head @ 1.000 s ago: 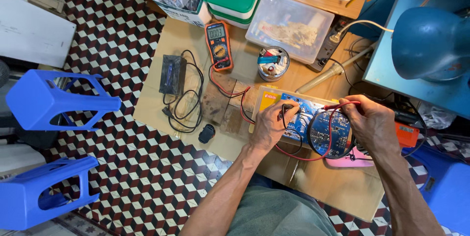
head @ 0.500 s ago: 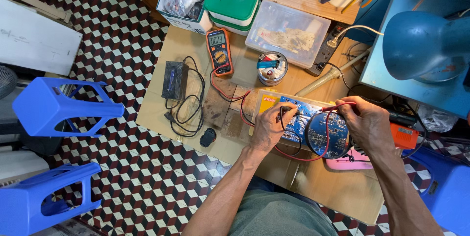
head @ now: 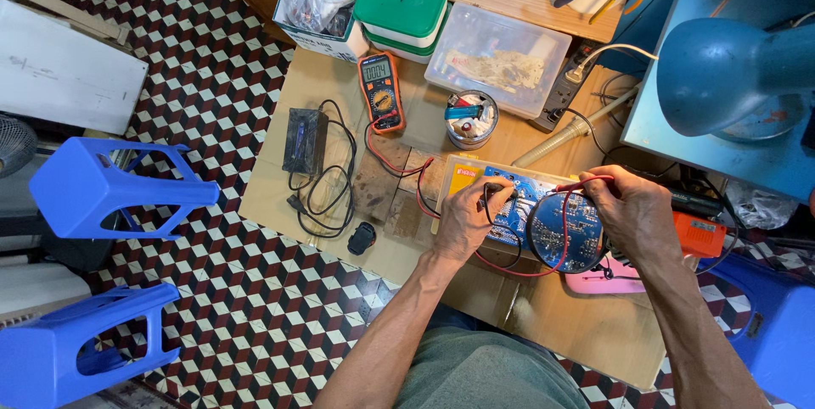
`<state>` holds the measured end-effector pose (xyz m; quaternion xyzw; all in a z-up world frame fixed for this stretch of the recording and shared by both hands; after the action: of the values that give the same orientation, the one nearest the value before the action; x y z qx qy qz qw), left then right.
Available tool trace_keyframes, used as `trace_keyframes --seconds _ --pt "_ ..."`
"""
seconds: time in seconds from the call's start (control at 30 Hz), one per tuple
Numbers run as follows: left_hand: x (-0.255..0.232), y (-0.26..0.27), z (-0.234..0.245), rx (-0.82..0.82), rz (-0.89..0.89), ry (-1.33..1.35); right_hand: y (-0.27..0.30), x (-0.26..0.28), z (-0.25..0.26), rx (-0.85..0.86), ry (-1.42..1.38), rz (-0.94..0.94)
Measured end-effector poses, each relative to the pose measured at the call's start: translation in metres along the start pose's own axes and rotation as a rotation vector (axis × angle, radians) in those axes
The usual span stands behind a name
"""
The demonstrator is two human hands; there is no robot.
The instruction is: The person uses a multimeter to test various points on a blue circuit board. They hold the probes against different components while observing the multimeter display, occasionally adjusting the probes to different locations on the board.
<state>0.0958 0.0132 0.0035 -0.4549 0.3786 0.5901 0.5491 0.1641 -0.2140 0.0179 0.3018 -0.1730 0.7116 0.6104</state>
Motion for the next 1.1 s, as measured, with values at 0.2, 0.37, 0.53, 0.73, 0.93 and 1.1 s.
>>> trace_keyframes --seconds 0.2,0.37,0.53,0.73,0.93,1.1 --pt "-0.003 0.0 -0.001 0.002 -0.072 -0.034 0.0 0.002 0.0 -0.007 0.024 0.012" --pt "-0.007 0.002 -0.002 0.006 -0.162 -0.077 -0.001 0.003 0.0 0.0 0.035 0.005" --pt "0.005 0.001 -0.001 -0.004 -0.003 0.0 0.0 0.002 -0.001 0.017 0.042 -0.012" --pt "0.004 0.001 0.0 -0.014 -0.003 0.016 0.0 0.001 -0.001 0.014 0.047 -0.027" --pt "0.005 0.0 0.0 -0.012 0.02 0.004 0.002 0.0 -0.001 0.028 0.008 -0.058" --pt "0.003 0.0 0.0 -0.02 -0.008 0.009 0.0 0.005 0.002 -0.01 0.023 0.011"
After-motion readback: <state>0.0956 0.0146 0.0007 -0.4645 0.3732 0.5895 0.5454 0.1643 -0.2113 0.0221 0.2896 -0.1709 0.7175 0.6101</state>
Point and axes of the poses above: each hand's wrist, its own y-axis away from the middle knuckle, its own z-axis out of the back of the hand, x = y × z, the point moved 10 cm from there along -y, towards the middle knuckle, and after that the axes turned 1 degree about x, right-handed, at the moved point
